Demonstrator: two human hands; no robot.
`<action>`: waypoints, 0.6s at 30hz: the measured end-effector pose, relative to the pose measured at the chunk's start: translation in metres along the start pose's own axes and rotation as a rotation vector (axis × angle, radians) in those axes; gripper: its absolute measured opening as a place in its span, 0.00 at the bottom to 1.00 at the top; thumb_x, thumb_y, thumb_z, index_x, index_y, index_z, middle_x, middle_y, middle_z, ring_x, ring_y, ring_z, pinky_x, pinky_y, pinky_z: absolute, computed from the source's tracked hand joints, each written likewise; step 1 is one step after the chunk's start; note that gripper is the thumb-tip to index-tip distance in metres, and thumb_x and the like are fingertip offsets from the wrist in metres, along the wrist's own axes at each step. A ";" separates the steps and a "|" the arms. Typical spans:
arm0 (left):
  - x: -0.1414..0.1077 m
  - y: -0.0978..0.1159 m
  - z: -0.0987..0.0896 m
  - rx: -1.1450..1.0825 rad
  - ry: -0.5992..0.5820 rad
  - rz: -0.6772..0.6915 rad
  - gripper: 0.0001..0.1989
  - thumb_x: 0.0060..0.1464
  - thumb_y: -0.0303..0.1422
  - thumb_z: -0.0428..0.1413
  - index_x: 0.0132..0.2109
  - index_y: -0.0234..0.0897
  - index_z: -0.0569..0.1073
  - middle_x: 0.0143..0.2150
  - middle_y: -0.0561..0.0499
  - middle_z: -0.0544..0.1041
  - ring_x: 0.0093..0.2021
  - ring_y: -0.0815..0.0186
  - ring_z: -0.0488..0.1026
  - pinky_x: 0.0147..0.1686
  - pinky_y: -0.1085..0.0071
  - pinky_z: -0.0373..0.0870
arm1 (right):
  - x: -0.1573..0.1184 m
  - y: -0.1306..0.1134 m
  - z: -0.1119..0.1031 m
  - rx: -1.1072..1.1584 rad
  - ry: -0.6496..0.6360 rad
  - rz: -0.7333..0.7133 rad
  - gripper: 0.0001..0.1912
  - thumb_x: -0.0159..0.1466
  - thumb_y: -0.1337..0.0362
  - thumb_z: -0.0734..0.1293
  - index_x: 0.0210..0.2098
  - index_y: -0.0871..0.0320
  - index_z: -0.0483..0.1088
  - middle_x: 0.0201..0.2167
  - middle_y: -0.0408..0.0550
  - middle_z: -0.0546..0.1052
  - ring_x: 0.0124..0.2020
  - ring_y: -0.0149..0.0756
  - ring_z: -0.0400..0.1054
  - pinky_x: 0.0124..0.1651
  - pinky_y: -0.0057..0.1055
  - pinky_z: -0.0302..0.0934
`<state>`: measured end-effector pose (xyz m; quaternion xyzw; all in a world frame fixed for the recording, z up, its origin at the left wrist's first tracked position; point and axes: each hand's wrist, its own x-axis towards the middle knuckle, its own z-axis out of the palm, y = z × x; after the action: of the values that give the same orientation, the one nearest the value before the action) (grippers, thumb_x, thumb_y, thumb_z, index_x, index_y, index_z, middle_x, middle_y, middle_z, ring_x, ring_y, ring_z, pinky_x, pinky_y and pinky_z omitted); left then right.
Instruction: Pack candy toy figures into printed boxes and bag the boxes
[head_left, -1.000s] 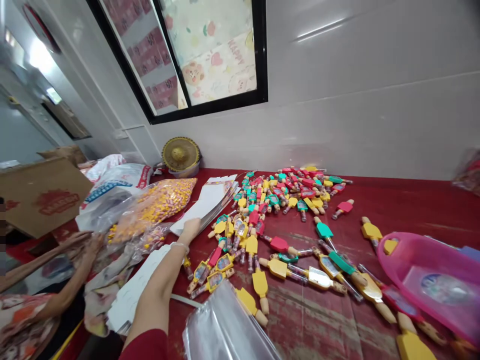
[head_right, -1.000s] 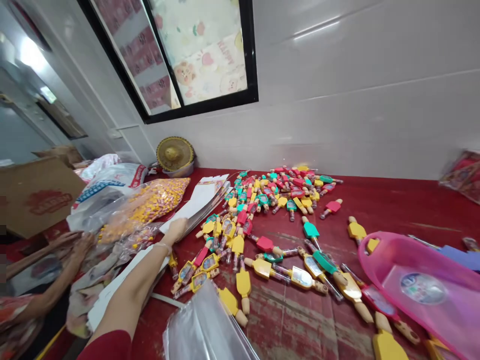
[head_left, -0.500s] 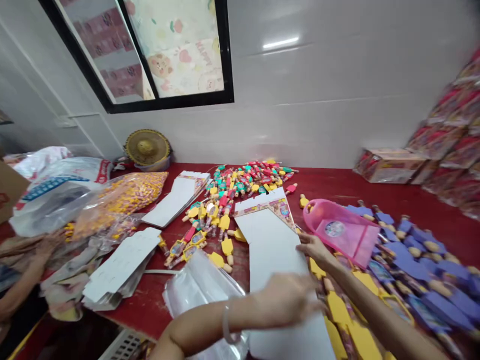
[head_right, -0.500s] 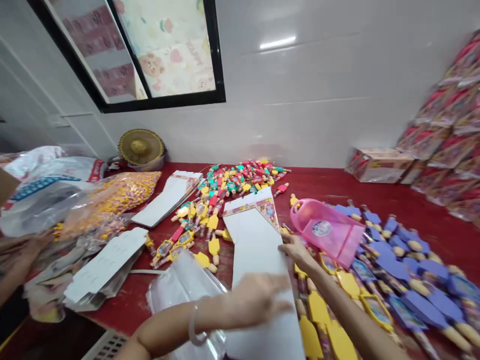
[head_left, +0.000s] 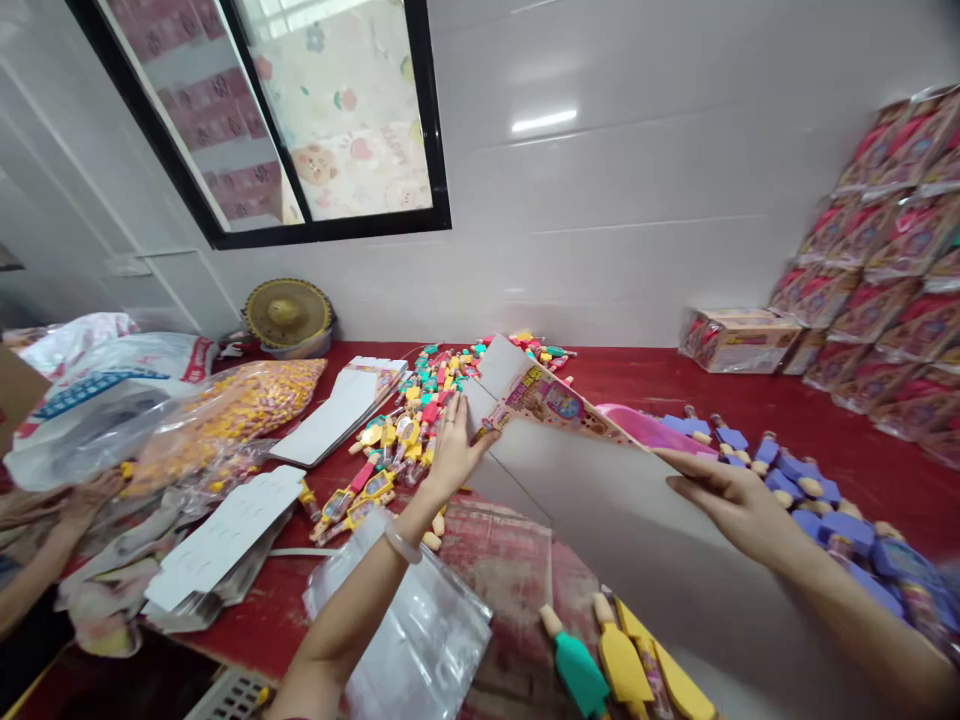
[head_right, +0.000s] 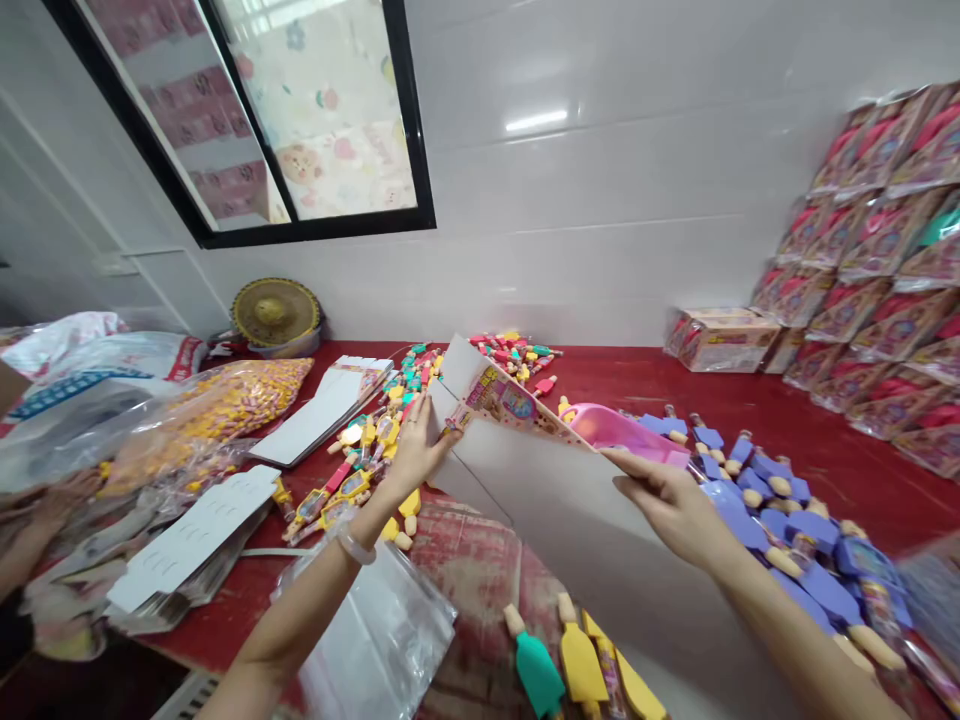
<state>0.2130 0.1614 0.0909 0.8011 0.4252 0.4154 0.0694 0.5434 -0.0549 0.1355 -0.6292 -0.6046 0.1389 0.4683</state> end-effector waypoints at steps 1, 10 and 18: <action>0.002 -0.001 -0.003 -0.007 0.055 -0.005 0.35 0.60 0.49 0.59 0.66 0.33 0.61 0.71 0.32 0.58 0.73 0.48 0.54 0.69 0.51 0.56 | 0.000 -0.006 0.003 -0.030 0.004 -0.038 0.22 0.59 0.49 0.68 0.47 0.53 0.81 0.43 0.52 0.83 0.46 0.52 0.78 0.51 0.44 0.73; 0.026 -0.004 -0.097 0.054 0.635 0.055 0.14 0.57 0.45 0.60 0.38 0.39 0.68 0.35 0.50 0.72 0.39 0.59 0.70 0.44 0.61 0.69 | 0.092 -0.053 0.055 -0.349 0.450 -0.486 0.19 0.70 0.67 0.57 0.51 0.50 0.76 0.51 0.51 0.79 0.61 0.49 0.67 0.69 0.55 0.53; 0.003 0.059 -0.124 0.397 0.481 0.435 0.04 0.63 0.31 0.54 0.42 0.40 0.74 0.35 0.49 0.80 0.37 0.60 0.75 0.45 0.61 0.69 | 0.123 -0.068 0.134 0.131 0.291 -0.382 0.43 0.71 0.52 0.60 0.76 0.46 0.31 0.76 0.48 0.44 0.76 0.45 0.32 0.74 0.55 0.40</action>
<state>0.1607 0.0965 0.2003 0.7500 0.3217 0.5064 -0.2786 0.4295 0.0993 0.1654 -0.4850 -0.6285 -0.0055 0.6080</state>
